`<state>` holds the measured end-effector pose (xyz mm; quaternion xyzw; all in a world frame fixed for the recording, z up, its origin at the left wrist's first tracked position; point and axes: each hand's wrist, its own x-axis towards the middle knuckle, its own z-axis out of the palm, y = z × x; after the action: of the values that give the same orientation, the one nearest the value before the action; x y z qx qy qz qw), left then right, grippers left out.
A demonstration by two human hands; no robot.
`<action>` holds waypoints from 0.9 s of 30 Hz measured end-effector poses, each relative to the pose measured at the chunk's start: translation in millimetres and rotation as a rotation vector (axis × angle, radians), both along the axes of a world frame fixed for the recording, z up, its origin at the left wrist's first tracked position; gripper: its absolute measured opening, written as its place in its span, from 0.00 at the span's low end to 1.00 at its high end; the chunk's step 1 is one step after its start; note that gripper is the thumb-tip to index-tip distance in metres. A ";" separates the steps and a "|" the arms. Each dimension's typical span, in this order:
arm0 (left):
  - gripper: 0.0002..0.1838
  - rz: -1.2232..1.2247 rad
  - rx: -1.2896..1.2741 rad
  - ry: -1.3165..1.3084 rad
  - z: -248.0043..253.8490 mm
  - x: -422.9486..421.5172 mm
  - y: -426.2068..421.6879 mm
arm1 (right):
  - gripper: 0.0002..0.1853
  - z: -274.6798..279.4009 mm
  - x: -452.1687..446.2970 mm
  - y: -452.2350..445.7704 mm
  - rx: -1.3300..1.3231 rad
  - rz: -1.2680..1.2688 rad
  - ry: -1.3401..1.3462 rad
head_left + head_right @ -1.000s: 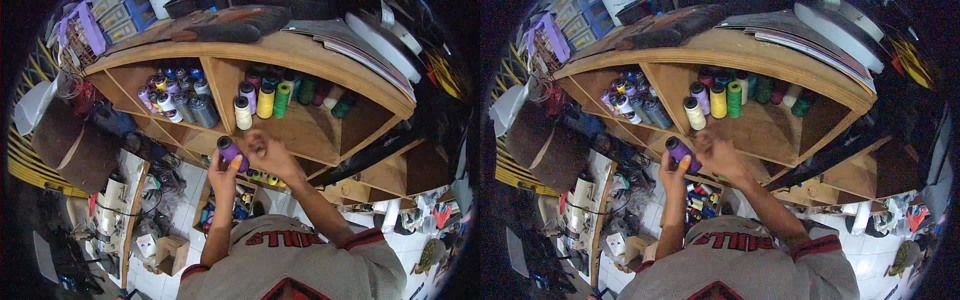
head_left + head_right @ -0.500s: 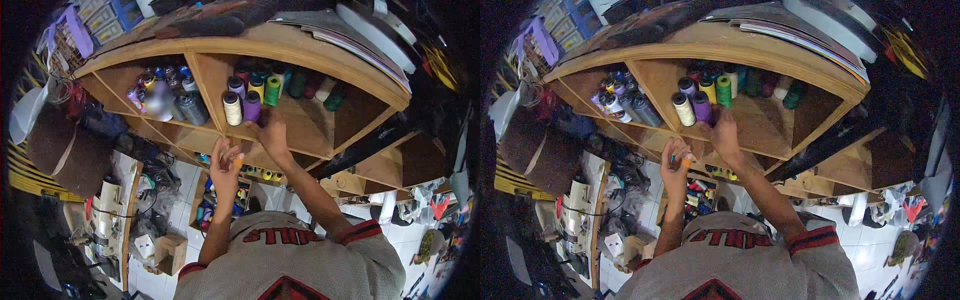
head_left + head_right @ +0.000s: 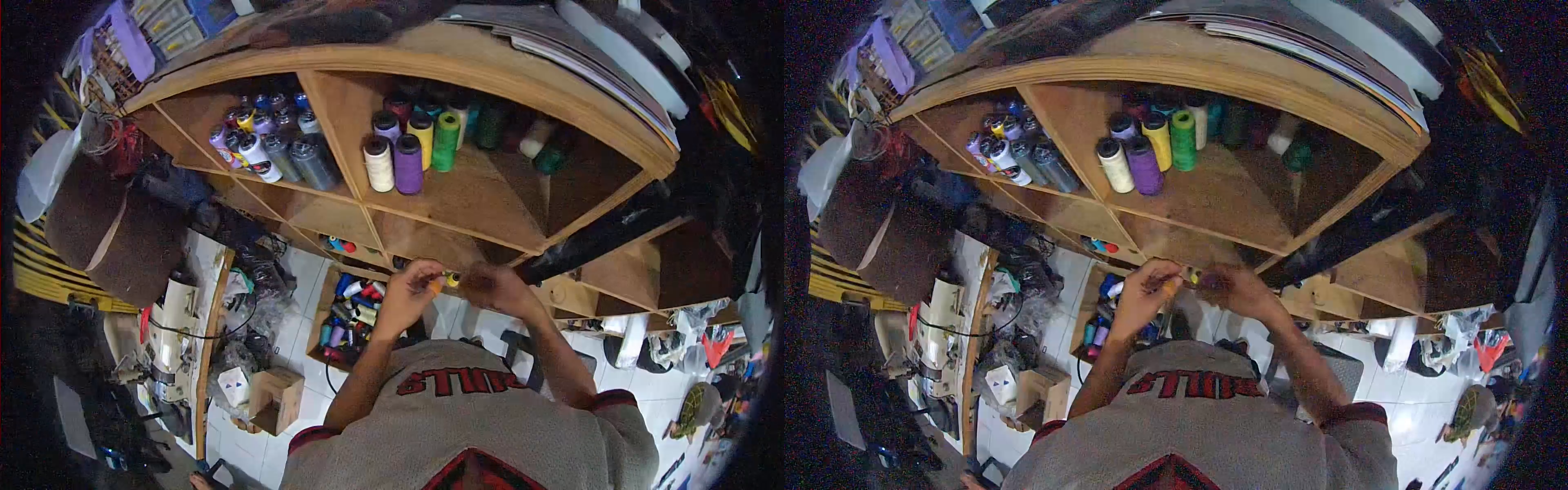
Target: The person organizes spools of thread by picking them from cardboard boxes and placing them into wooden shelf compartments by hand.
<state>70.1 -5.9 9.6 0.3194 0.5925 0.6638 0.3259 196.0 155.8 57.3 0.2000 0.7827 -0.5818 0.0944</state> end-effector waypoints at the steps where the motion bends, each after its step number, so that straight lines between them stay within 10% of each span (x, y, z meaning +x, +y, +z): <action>1: 0.11 -0.014 0.019 -0.014 -6.7 0.9 1.4 | 0.12 -15.9 26.1 7.7 0.145 0.331 0.004; 3: 0.11 -0.023 -0.040 0.057 -18.9 2.1 3.4 | 0.19 -19.1 74.7 4.3 -0.129 0.555 -0.319; 4: 0.11 -0.018 -0.038 0.004 -16.6 6.7 6.0 | 0.21 -36.5 95.3 1.5 -0.231 0.594 -0.053; 27: 0.15 0.213 -0.242 -0.112 -81.5 189.9 -24.5 | 0.14 -22.7 258.3 0.3 -0.082 0.649 -0.296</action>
<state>260.0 -30.4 -71.9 0.1760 0.6794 0.6353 0.3221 454.3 156.1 34.6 0.0193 0.7593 -0.5171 0.3946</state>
